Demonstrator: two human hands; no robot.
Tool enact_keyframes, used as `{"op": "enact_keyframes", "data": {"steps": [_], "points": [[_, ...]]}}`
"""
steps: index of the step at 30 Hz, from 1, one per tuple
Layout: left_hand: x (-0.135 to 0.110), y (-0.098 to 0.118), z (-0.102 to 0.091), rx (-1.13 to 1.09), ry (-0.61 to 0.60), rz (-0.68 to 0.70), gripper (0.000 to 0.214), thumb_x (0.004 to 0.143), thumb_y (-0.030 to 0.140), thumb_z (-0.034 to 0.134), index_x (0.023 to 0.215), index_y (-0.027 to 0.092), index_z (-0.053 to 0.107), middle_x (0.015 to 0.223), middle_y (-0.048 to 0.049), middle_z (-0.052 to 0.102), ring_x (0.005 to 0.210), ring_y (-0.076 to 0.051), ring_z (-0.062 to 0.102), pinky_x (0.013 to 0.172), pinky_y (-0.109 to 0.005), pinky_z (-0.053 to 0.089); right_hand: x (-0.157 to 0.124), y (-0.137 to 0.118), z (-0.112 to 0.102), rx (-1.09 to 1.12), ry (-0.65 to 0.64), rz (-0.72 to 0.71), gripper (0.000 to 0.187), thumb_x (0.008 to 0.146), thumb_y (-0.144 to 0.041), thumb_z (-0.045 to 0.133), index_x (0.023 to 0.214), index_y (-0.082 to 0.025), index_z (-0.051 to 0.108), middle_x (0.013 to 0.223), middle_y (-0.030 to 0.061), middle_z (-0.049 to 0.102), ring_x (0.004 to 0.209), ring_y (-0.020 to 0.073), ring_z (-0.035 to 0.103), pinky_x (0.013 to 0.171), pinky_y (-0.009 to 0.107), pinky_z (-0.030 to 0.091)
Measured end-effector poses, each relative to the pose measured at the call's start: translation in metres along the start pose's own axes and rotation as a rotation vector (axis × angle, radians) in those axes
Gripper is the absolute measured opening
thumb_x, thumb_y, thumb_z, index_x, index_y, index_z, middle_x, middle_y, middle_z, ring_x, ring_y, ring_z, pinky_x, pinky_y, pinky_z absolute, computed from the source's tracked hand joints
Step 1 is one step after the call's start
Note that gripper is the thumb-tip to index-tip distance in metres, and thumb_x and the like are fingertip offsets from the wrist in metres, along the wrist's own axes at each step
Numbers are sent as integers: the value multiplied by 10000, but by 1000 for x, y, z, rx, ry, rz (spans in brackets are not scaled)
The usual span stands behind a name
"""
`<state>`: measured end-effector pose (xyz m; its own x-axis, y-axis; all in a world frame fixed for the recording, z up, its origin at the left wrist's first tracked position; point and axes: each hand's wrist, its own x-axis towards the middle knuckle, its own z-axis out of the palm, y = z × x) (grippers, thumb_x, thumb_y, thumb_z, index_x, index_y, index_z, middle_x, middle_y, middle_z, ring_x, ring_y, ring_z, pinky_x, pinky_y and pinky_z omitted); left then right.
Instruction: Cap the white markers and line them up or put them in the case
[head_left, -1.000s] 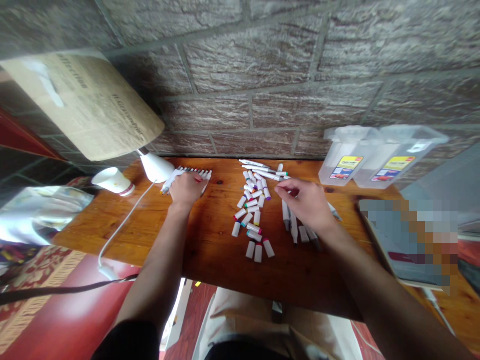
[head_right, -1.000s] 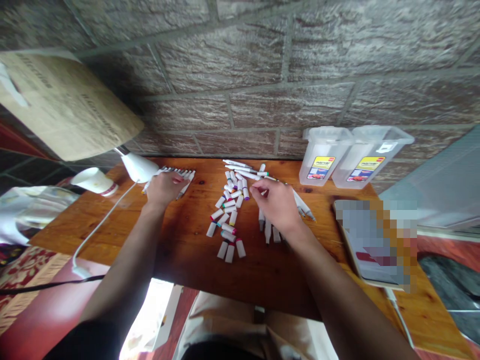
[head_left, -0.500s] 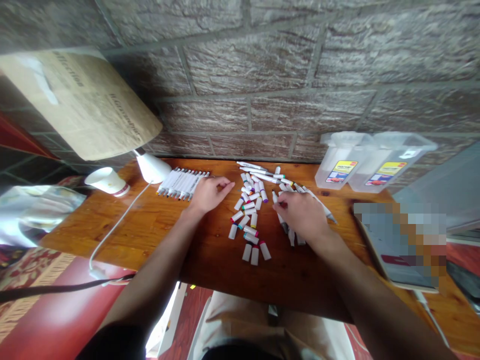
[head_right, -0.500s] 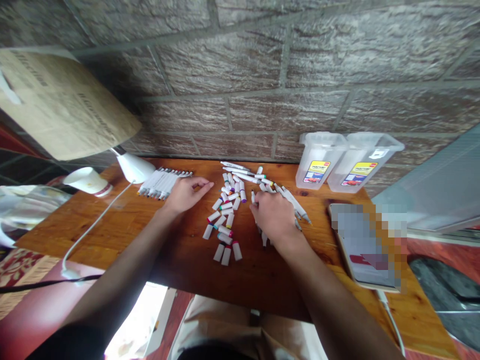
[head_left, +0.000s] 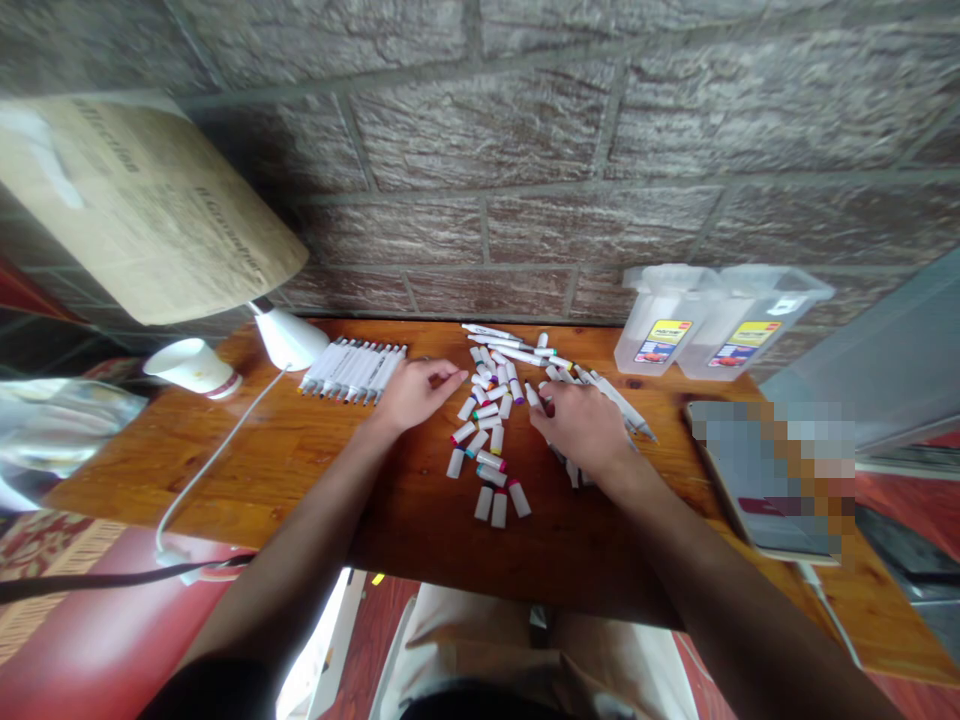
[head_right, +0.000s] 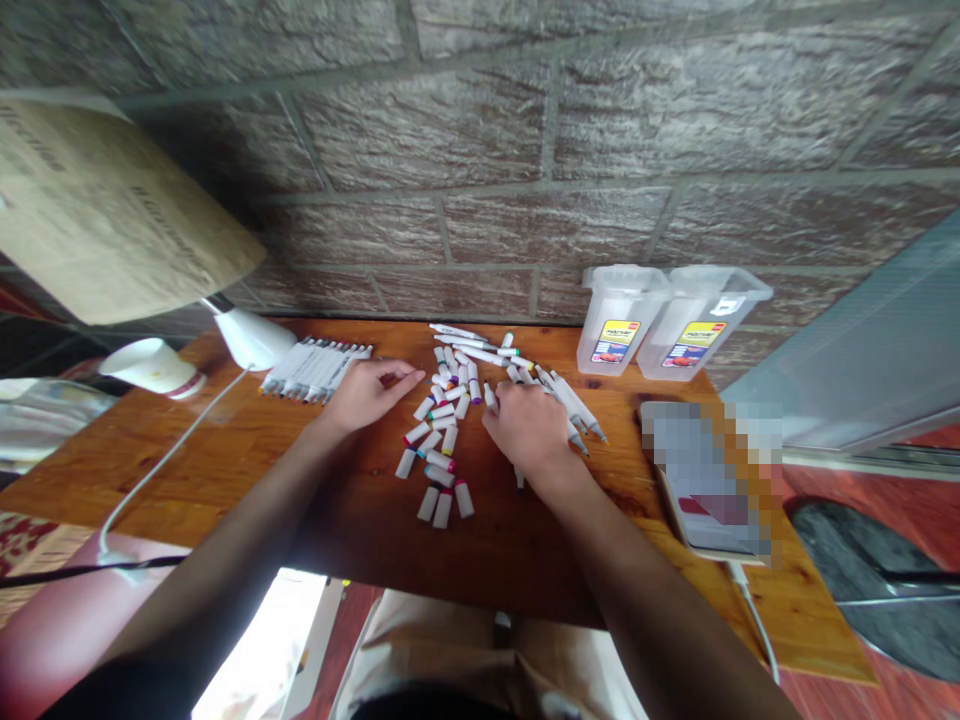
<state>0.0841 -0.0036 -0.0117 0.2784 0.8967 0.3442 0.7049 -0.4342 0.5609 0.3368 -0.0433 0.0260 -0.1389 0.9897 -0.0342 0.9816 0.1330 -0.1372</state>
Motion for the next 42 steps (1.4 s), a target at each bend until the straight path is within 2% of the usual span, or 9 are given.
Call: {"op": "enact_keyframes", "data": {"steps": [8,15,18,21,25,28,30,34,42], "points": [[0,0,2,-56,-5,32,349,969,456,563,864,178,745,856,-28,771,734,-148,664,719,-258,478,-1,-3,3,17,-19,-8,312,959,-420,530,1034,-206,744,1041,130,770,960,290,734,791,362,535],[0,3,2,-74,12,21,350,960,460,576,841,173,738,835,-29,764,723,-146,648,717,-257,471,1,-2,6,63,46,-16,283,918,-368,550,935,-201,778,965,133,787,913,297,745,771,362,532],[0,5,3,-144,16,-3,343,942,461,608,839,163,741,831,-32,765,722,-143,649,713,-253,473,3,2,5,241,126,-54,248,884,-368,594,877,-210,785,903,100,796,888,277,746,815,356,525],[1,11,4,-334,-7,-32,363,913,478,647,794,148,742,806,-47,767,737,-151,670,738,-253,502,5,4,5,623,187,-106,189,836,-326,650,899,-210,785,906,56,801,858,227,739,834,326,521],[0,27,3,-602,-136,-58,374,867,506,703,862,140,777,893,-77,794,817,-179,715,798,-274,547,4,-2,6,1221,30,-147,260,797,-375,700,958,-175,743,861,41,780,701,156,686,643,267,512],[-4,38,3,-731,-210,-78,384,816,509,764,920,140,787,917,-84,798,791,-178,721,754,-273,562,1,-8,4,1443,-112,-159,319,760,-419,746,958,-171,708,727,-4,715,506,91,531,469,228,397],[-5,42,3,-808,-233,-87,388,780,489,806,953,142,785,921,-82,797,778,-176,725,747,-274,570,-1,-9,1,1504,-136,-191,306,742,-410,771,930,-178,702,684,-28,673,466,65,450,443,219,350],[-6,44,2,-883,-236,-104,398,738,444,854,987,142,781,923,-81,798,772,-173,736,763,-278,586,-1,-9,-1,1555,-154,-248,294,739,-399,792,916,-186,695,791,-7,708,476,48,416,440,215,330],[-7,44,0,-776,-242,-132,487,703,501,854,1041,158,778,986,-111,802,852,-247,762,799,-358,610,-4,-12,2,1562,-205,-301,308,785,-434,767,978,-200,711,898,6,740,484,47,428,460,221,346]]}}
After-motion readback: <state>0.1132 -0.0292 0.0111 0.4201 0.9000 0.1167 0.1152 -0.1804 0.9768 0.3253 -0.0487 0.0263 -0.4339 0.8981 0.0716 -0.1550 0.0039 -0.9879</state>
